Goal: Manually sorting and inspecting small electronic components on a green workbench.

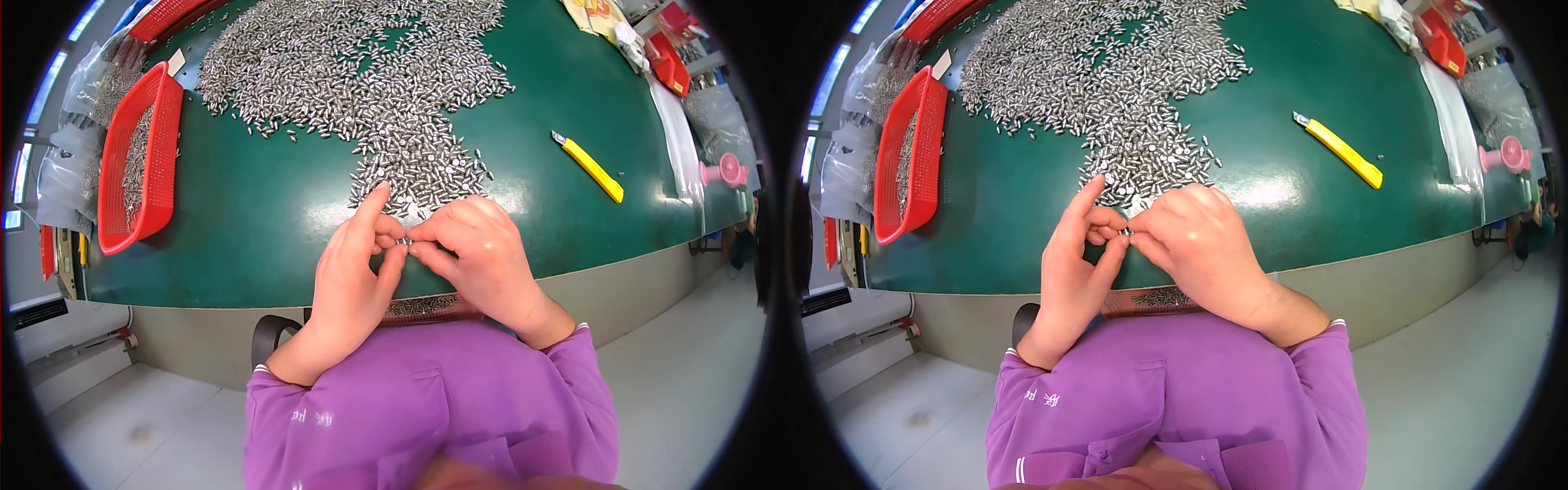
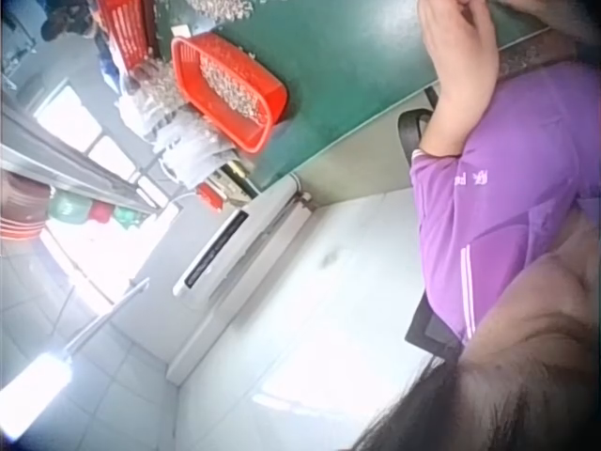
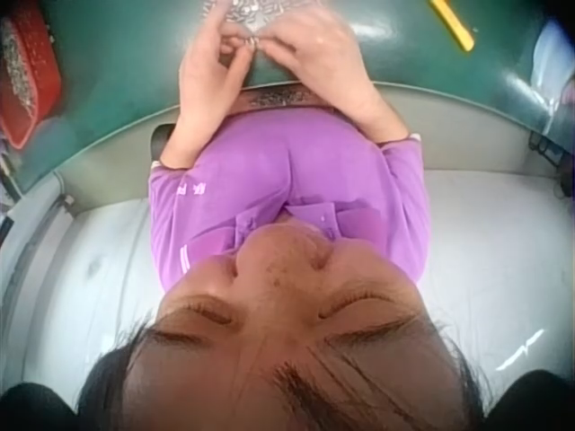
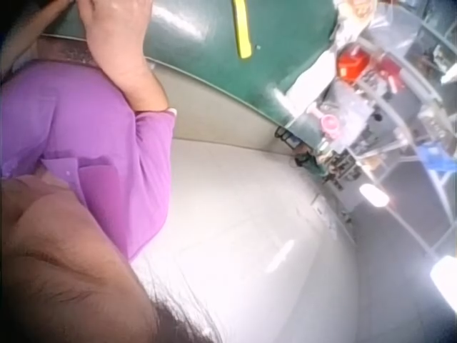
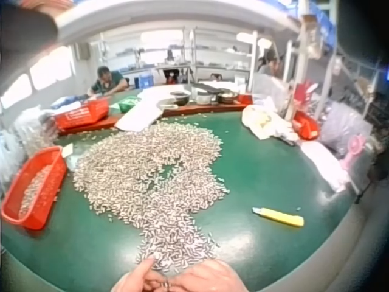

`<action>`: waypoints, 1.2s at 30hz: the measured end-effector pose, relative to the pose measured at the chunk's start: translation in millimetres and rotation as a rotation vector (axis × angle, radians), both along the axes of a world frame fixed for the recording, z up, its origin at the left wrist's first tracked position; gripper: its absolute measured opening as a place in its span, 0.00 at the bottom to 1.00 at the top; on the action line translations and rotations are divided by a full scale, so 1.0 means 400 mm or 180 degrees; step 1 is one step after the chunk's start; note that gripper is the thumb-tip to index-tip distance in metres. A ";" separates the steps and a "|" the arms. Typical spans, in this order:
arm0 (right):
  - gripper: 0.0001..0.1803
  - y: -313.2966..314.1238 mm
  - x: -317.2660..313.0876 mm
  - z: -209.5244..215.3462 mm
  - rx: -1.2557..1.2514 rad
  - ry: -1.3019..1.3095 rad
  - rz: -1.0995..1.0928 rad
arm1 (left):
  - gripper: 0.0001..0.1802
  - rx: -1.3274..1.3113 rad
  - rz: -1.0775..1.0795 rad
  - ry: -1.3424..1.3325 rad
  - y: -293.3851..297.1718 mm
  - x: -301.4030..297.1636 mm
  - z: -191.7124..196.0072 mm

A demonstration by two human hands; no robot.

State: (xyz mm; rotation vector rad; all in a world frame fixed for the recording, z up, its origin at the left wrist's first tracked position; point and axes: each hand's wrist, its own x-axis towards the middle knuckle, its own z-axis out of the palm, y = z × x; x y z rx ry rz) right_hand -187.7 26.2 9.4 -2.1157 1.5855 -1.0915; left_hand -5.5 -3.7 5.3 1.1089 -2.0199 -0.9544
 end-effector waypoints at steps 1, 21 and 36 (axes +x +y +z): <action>0.09 0.000 -0.001 0.001 0.0060 0.0017 0.0015 | 0.40 -0.0017 -0.0024 0.0043 -0.002 0.000 -0.003; 0.11 0.001 0.001 -0.017 -0.0062 -0.0021 0.0149 | 0.40 -0.0063 -0.0144 0.0013 -0.009 0.004 -0.004; 0.10 0.005 0.000 -0.014 -0.0166 0.0094 0.0215 | 0.40 -0.0228 -0.0159 0.0008 -0.010 0.002 -0.010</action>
